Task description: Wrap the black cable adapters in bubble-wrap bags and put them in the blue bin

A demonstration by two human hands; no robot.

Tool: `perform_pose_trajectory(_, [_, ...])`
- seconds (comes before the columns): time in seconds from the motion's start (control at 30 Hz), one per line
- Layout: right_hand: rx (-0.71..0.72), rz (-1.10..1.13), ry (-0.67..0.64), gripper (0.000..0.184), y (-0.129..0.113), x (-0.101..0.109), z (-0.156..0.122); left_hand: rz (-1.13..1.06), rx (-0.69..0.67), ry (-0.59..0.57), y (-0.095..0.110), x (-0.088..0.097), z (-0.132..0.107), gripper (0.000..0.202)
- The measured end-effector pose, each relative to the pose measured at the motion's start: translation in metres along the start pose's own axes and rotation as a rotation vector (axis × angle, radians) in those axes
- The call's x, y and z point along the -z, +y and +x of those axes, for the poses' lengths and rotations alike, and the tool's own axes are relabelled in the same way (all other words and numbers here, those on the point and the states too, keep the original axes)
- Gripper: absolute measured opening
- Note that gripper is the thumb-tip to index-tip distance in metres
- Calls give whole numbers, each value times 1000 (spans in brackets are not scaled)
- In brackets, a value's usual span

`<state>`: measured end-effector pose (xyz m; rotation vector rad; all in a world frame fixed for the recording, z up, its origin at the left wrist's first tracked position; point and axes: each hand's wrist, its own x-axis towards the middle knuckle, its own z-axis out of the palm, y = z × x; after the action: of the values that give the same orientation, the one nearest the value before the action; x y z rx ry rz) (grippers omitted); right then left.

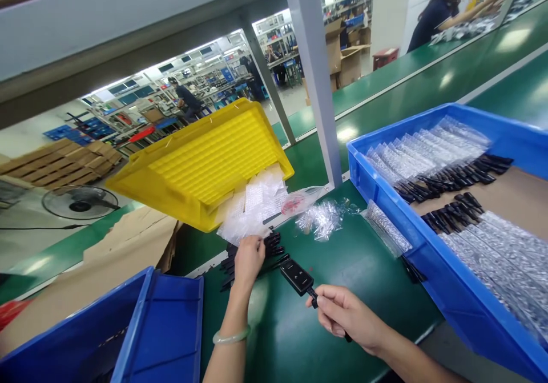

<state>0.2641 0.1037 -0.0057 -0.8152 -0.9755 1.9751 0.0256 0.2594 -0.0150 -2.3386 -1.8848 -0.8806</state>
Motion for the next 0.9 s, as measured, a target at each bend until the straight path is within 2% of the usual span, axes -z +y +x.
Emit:
perform_pose_trajectory(0.1, [9, -7, 13, 45, -1, 0, 0, 52, 8, 150, 5, 34, -21, 17])
perform_pose_trajectory(0.2, [12, -42, -32, 44, -1, -2, 2, 131, -25, 390, 14, 74, -68, 13])
perform_pose_trajectory(0.23, [12, -51, -53, 43, -1, -4, 3, 147, -19, 426, 19, 83, -86, 12])
perform_pose_trajectory(0.27, [12, -58, -75, 41, 0, -6, 5, 131, 1, 420, 24, 89, -105, 10])
perform_pose_trajectory(0.33, [5, -84, -126, 38, 1, -13, 10, -38, 107, 291, 37, 91, -140, 9])
perform_pose_trajectory(0.4, [-16, -142, -182, 32, 3, -23, 13, -371, 352, 143, 53, 82, -167, 21])
perform_pose_trajectory(0.47, [-6, -257, -219, 22, 6, -35, 14, -796, 618, 57, 69, 72, -182, 40])
perform_pose_trajectory(0.53, [42, -394, -238, 12, 10, -47, 12, -1155, 801, 20, 81, 67, -187, 50])
perform_pose_trajectory(0.6, [106, -520, -241, 6, 15, -56, 9, -1322, 919, 19, 86, 70, -182, 47])
perform_pose_trajectory(0.67, [144, -623, -226, 4, 21, -60, 6, -1333, 1000, 126, 86, 81, -174, 41])
perform_pose_trajectory(0.77, [122, -686, -205, 5, 26, -57, 3, -1315, 1026, 364, 82, 98, -165, 40])
perform_pose_trajectory(0.9, [34, -620, -288, 1, 20, -46, 0, -1336, 1016, 500, 80, 112, -163, 37])
